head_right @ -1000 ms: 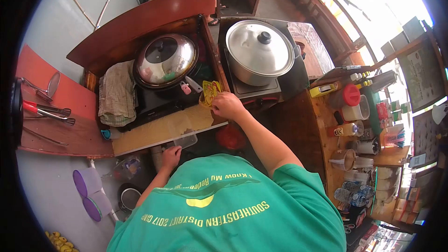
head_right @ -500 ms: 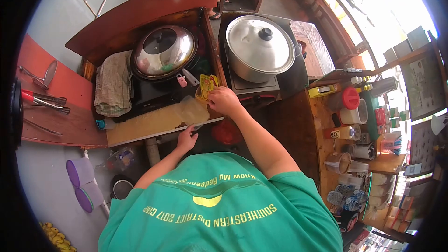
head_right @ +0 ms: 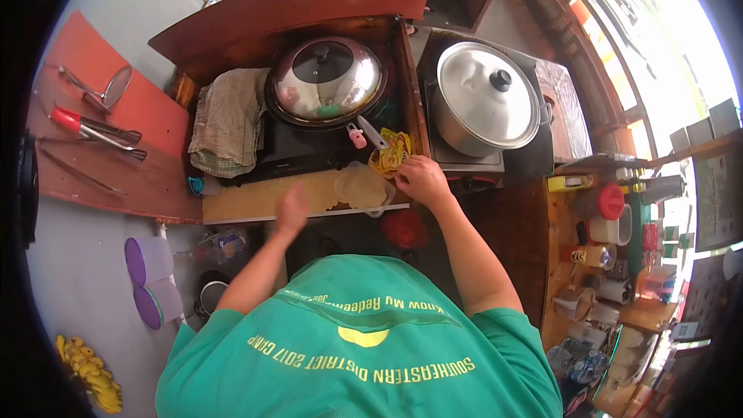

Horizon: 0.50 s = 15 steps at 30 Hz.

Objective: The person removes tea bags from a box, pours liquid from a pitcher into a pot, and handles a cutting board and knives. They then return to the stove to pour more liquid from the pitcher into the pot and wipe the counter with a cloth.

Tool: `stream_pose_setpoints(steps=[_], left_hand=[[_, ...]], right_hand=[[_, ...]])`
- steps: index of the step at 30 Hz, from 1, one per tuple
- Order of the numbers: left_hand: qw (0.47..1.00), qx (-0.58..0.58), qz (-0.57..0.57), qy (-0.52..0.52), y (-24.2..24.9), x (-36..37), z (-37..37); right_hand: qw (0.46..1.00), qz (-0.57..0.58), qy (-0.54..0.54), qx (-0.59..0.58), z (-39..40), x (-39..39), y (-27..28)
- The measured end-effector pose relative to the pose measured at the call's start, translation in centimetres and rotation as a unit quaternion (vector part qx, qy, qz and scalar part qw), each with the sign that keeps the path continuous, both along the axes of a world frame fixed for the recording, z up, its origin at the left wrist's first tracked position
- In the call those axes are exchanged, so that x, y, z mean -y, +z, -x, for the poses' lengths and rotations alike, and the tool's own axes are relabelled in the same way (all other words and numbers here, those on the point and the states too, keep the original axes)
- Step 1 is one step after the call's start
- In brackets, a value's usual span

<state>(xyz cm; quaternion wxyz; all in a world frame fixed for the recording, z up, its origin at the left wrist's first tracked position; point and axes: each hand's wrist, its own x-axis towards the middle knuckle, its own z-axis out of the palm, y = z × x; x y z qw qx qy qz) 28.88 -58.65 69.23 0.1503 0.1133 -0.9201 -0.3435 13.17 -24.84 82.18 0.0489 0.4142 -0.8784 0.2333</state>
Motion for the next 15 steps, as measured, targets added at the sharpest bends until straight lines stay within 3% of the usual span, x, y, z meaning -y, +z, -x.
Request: stream_pose_setpoints(steps=[3, 4, 6, 7, 9, 12, 15], left_hand=[[0.989, -0.054, 0.121, 0.063, 7.5, 6.7, 2.9], [0.978, -0.088, 0.182, 0.059, 6.6, 9.7, 3.6], [0.945, 0.020, 0.297, 0.133, 8.0, 12.4, 4.5], [0.948, 0.017, 0.297, 0.112, 8.6, 13.2, 5.0], [0.900, 0.203, 0.375, 0.095, 9.6, 14.6, 5.4], [0.865, 0.263, 0.427, 0.025, 10.7, 15.6, 5.3], [0.871, 0.212, 0.443, -0.010, 8.5, 18.7, 4.9]], right_hand=[[1.000, 0.008, 0.003, 0.004, 0.3, -0.4, -0.8], [1.000, -0.001, 0.003, 0.004, 0.1, -0.6, -0.7], [1.000, -0.012, -0.020, 0.009, 0.1, -0.7, -0.3], [1.000, -0.025, -0.002, 0.008, 0.1, -0.7, -0.2], [0.999, -0.037, 0.005, 0.010, 0.3, -0.7, -0.4], [0.998, -0.037, 0.031, -0.029, 0.3, -0.8, -1.1], [0.997, -0.061, 0.033, -0.037, 0.3, -0.7, -1.4]])
